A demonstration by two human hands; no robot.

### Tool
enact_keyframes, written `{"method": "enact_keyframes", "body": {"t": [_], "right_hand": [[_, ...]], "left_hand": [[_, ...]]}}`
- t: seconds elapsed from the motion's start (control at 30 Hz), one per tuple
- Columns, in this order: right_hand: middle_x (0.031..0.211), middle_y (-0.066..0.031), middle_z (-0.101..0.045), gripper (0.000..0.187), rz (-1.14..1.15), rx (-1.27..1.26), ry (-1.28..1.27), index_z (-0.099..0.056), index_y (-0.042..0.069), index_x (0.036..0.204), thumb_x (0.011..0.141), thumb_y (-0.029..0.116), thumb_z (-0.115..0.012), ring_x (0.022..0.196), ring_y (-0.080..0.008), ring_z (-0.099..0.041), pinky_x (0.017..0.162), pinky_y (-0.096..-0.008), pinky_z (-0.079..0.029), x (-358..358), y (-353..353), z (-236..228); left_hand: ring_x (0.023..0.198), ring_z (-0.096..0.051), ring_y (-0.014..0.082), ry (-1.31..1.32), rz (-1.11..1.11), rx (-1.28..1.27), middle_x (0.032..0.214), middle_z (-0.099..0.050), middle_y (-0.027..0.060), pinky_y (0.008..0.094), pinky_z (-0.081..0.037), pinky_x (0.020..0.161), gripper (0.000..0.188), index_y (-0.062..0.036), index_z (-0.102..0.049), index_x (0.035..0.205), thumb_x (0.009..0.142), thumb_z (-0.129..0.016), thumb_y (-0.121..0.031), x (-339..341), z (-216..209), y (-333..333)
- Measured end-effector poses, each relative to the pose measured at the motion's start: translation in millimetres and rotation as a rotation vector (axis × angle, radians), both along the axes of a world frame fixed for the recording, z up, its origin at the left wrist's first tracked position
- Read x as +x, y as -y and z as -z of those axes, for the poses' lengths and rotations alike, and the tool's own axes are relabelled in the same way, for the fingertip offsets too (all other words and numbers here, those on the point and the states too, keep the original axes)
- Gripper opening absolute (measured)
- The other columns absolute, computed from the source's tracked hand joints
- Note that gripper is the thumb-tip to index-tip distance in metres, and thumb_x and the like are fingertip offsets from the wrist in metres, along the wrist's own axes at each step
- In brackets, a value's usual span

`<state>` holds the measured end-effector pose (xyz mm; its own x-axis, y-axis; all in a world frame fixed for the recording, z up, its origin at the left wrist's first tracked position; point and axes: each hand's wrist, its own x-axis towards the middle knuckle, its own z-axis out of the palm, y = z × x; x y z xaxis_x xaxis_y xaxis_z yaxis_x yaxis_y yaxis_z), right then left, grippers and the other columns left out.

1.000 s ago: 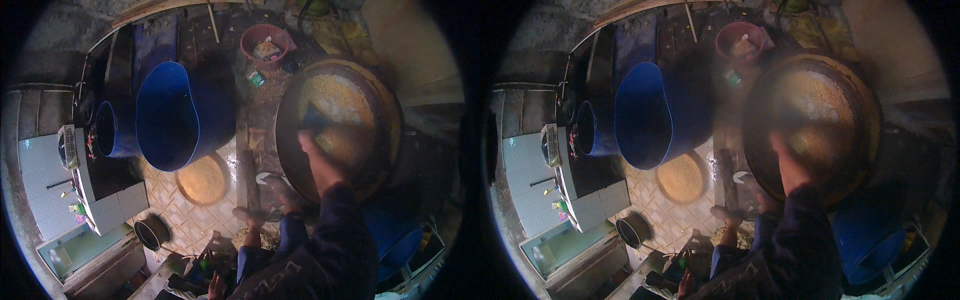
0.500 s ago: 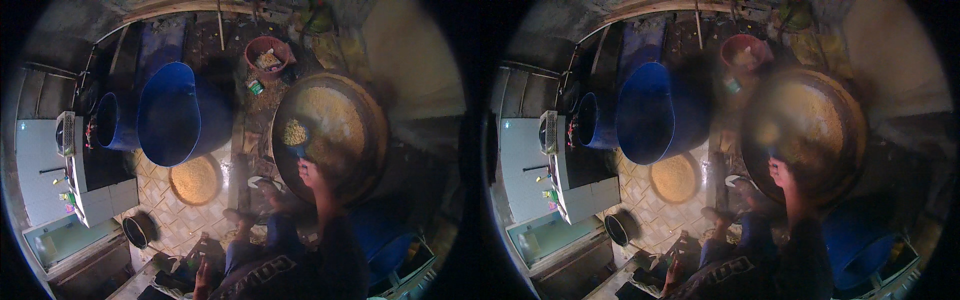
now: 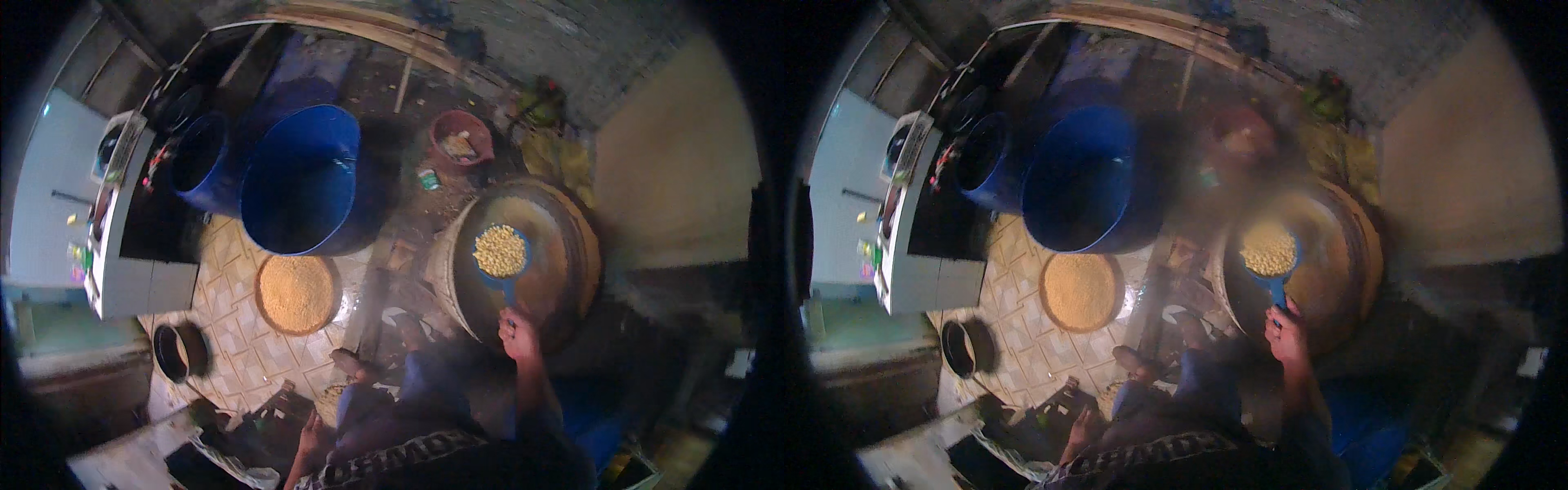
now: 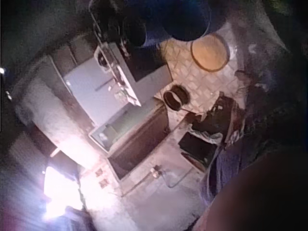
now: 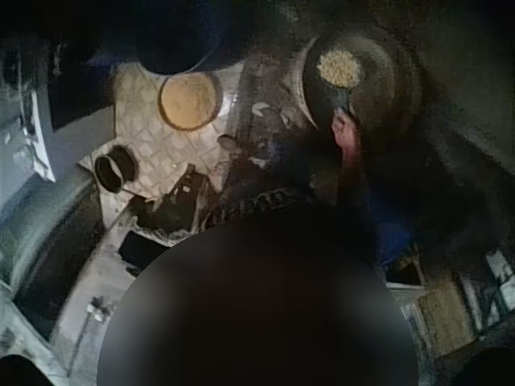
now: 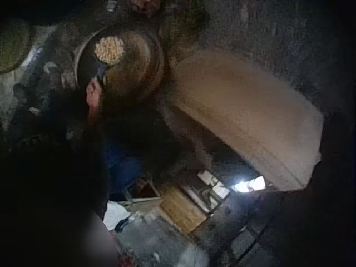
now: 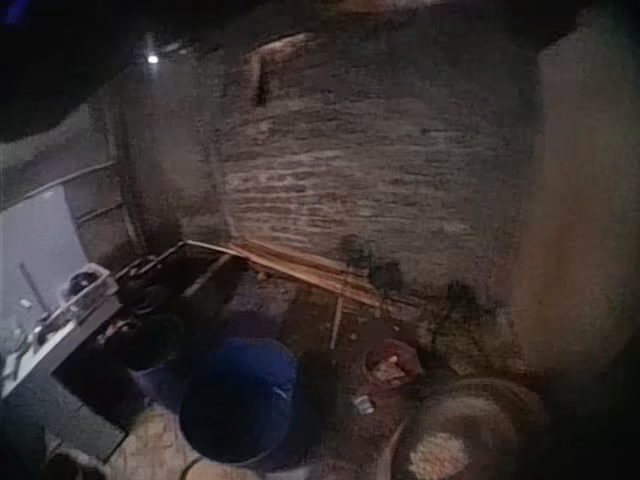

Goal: The person scoops water from a well into a bucket, then uses a blue scoop to transfer grains from a large container into a woven tray. The person repeatedly scoops and pours the grains.

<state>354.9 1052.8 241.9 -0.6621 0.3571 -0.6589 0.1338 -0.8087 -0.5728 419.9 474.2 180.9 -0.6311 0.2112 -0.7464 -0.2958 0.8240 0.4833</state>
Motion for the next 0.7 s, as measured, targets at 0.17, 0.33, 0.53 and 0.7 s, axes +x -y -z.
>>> {"method": "enact_keyframes", "body": {"t": [0.17,0.33,0.53,0.7], "right_hand": [[0.074,-0.0021,-0.05,0.037,-0.189,0.074,0.017,-0.045,0.01,0.117,0.082,0.005,-0.054,0.047,-0.0053,-0.04,0.039,-0.0195,-0.032,-21,41,-42],[0.073,-0.0006,-0.049,0.035,-0.441,0.083,0.035,-0.044,0.01,0.116,0.083,0.006,-0.053,0.046,-0.005,-0.039,0.037,-0.0188,-0.031,-68,102,-42],[0.072,0.0019,-0.048,0.029,-0.841,0.061,0.056,-0.047,0.009,0.112,0.084,0.006,-0.054,0.047,-0.0045,-0.039,0.038,-0.0185,-0.028,-148,204,-25],[0.069,0.0004,-0.048,0.023,-1.205,0.355,0.13,-0.052,0.009,0.108,0.085,0.008,-0.052,0.048,-0.0034,-0.038,0.039,-0.0191,-0.029,-215,292,32]], "left_hand": [[0.111,-0.05,0.0217,0.086,-0.61,0.105,0.128,-0.047,0.0213,0.0303,-0.038,0.093,0.066,-0.0004,-0.028,0.138,0.091,-0.044,-0.043,18,7,6],[0.111,-0.048,0.0206,0.071,-0.912,0.205,0.123,-0.051,0.013,0.0295,-0.035,0.094,0.066,-0.0072,-0.022,0.142,0.091,-0.045,-0.043,51,28,12],[0.125,-0.039,0.0243,0.183,-1.122,0.142,0.136,-0.041,0.0171,0.0306,-0.03,0.101,0.058,-0.0075,-0.027,0.14,0.093,-0.044,-0.036,89,8,23],[0.12,-0.042,0.0194,0.171,-1.545,0.322,0.132,-0.045,0.0127,0.0296,-0.032,0.098,0.062,-0.0077,-0.024,0.141,0.093,-0.045,-0.039,144,13,25]]}}
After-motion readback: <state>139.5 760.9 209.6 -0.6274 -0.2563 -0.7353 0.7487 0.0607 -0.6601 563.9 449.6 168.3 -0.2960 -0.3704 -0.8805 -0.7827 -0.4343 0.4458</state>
